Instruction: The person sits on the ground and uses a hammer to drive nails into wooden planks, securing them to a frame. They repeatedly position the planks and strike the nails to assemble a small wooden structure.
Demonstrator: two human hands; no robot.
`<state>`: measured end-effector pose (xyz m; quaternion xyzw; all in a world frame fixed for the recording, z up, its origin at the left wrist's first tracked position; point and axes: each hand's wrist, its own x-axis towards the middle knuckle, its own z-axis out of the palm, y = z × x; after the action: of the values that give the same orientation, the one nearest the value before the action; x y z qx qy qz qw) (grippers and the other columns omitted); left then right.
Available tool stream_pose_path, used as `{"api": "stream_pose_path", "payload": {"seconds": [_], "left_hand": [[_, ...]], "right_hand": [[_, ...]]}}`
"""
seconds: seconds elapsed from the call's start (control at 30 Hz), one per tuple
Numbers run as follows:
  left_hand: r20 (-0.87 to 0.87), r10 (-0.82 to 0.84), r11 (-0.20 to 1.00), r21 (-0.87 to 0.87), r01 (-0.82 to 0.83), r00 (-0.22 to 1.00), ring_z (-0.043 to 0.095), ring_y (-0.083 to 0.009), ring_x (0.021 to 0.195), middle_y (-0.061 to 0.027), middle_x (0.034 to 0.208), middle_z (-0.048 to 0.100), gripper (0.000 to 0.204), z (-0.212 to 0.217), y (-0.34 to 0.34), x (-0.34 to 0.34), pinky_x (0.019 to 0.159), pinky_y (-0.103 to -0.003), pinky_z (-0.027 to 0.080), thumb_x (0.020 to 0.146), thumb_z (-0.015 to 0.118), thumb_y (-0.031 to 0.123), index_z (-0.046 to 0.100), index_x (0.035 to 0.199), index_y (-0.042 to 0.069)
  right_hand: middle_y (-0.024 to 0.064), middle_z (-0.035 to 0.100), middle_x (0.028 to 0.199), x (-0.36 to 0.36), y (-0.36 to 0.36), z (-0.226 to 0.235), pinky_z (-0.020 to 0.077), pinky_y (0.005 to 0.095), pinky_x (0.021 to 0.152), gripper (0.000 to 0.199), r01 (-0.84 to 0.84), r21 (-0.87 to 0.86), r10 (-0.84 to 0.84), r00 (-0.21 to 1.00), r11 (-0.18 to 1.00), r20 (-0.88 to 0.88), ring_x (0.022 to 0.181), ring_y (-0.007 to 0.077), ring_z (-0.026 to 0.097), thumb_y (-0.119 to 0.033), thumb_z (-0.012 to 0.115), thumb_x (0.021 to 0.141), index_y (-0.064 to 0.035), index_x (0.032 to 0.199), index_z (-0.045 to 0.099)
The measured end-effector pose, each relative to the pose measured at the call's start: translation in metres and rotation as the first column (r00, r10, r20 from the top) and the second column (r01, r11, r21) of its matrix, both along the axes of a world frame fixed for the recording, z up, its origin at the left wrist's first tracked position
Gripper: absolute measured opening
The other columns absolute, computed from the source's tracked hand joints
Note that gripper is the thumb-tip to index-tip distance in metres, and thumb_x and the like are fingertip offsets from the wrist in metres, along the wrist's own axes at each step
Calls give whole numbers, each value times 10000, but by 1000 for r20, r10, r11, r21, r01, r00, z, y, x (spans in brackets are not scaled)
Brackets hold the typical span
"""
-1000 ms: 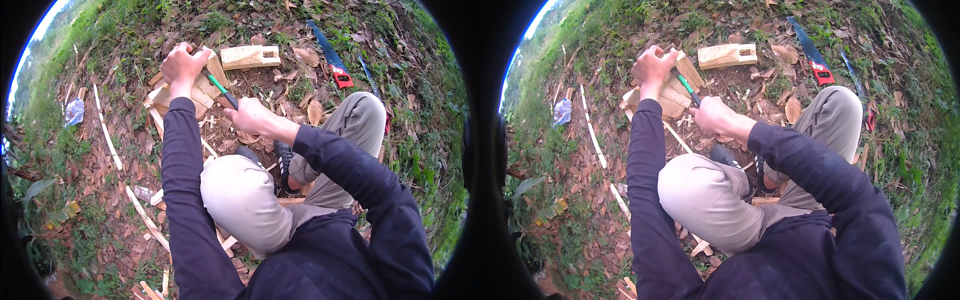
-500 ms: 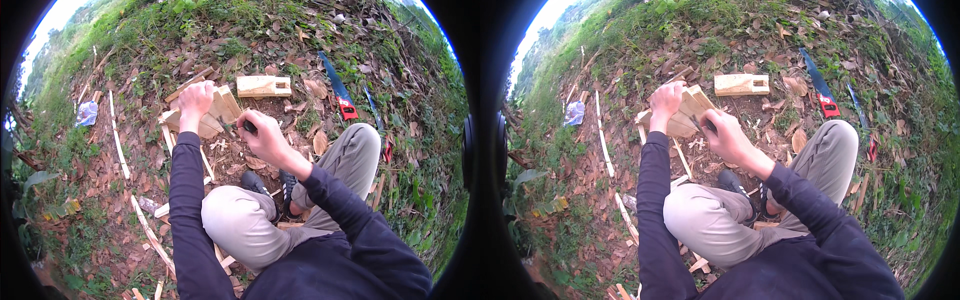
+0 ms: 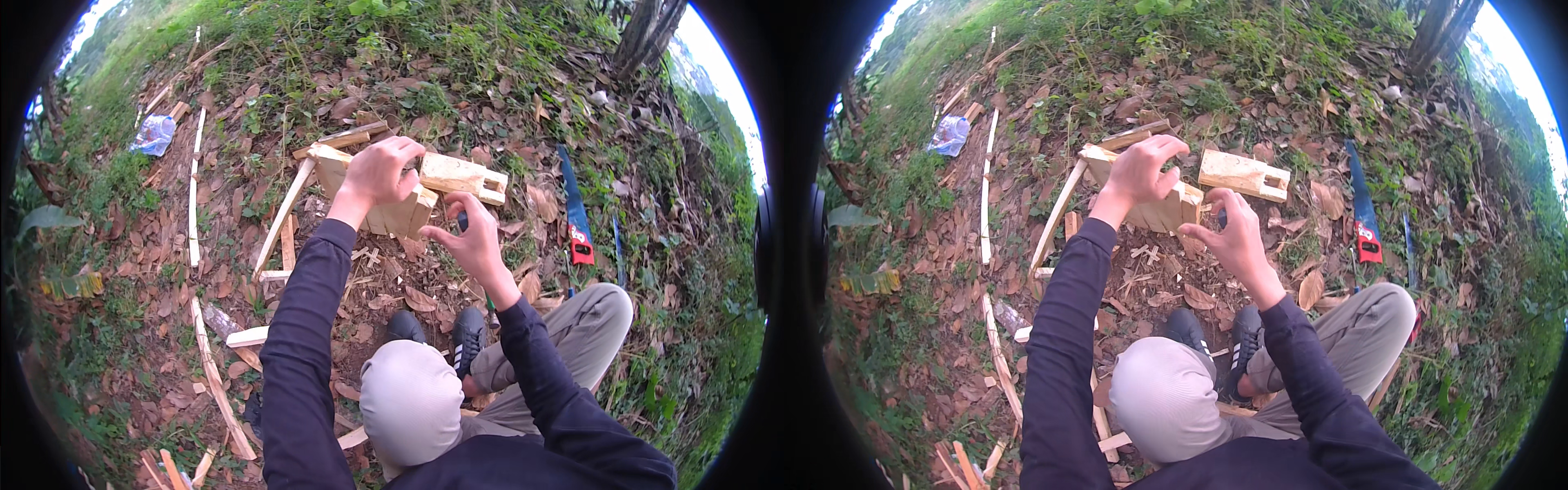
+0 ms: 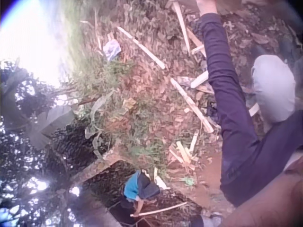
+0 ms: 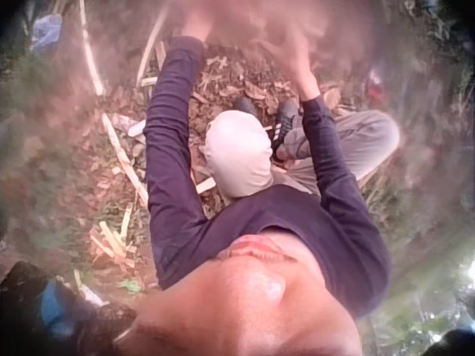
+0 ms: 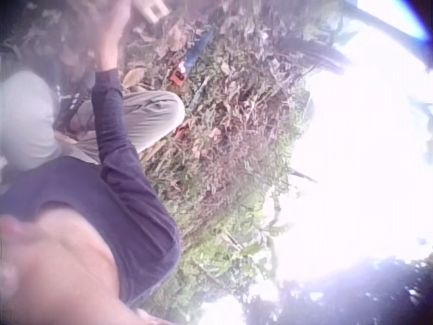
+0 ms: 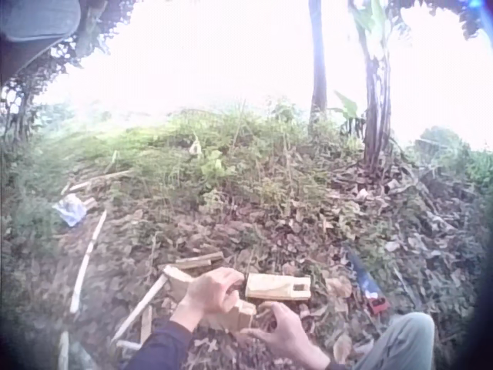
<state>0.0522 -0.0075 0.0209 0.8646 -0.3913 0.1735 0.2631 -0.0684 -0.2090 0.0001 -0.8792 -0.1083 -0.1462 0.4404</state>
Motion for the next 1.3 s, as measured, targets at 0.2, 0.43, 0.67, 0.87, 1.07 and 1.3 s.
{"api": "stream_pose_path", "payload": {"seconds": [0.2,0.43,0.67,0.87,1.07,1.3], "left_hand": [[254,-15,995,-89,39,967,631,-328,1132,-124,1107,680,336,3,15,0,1004,-439,499,768,627,220,654,1060,57],[-716,359,41,-629,-776,599,474,-156,627,-59,750,535,215,-120,10,-125,594,-344,426,960,603,188,534,861,10],[-881,-470,91,-113,-989,57,660,-200,942,-58,990,651,638,-171,-35,-192,797,-332,519,1017,361,633,588,1155,53],[-292,-844,-294,-448,-844,450,624,-221,1201,-124,1359,598,657,-166,-29,-181,1013,-397,527,1050,393,546,401,1473,43],[-184,-854,-417,-318,-851,487,669,-229,1128,-126,1260,651,437,-196,-40,-179,927,-354,589,1032,570,302,484,1371,39],[-350,-799,-417,-263,-870,489,687,-187,1050,-88,1223,653,395,-193,-57,-180,843,-295,619,970,671,131,517,1320,31]], "right_hand": [[175,683,814,30,39,-19,527,421,722,415,-13,-106,12,1000,994,-5,787,313,695,-254,864,747,-17,985,621],[159,656,684,7,65,-8,508,373,616,338,53,-50,-59,990,997,-132,629,279,667,-205,838,792,-3,885,583],[142,630,641,-23,86,-28,483,362,552,368,142,-34,-145,982,989,-117,552,244,626,-230,837,782,-3,865,560],[92,664,659,-52,98,-37,499,303,565,388,135,-82,-141,987,987,-71,558,153,621,-223,835,764,3,997,622],[164,689,737,-68,86,-30,526,349,617,423,171,-89,-189,949,981,-252,621,250,674,-255,811,774,45,1021,643],[94,730,839,-73,52,-48,518,268,670,345,228,91,-207,957,969,-202,709,99,631,-183,833,808,31,1033,684]]}}
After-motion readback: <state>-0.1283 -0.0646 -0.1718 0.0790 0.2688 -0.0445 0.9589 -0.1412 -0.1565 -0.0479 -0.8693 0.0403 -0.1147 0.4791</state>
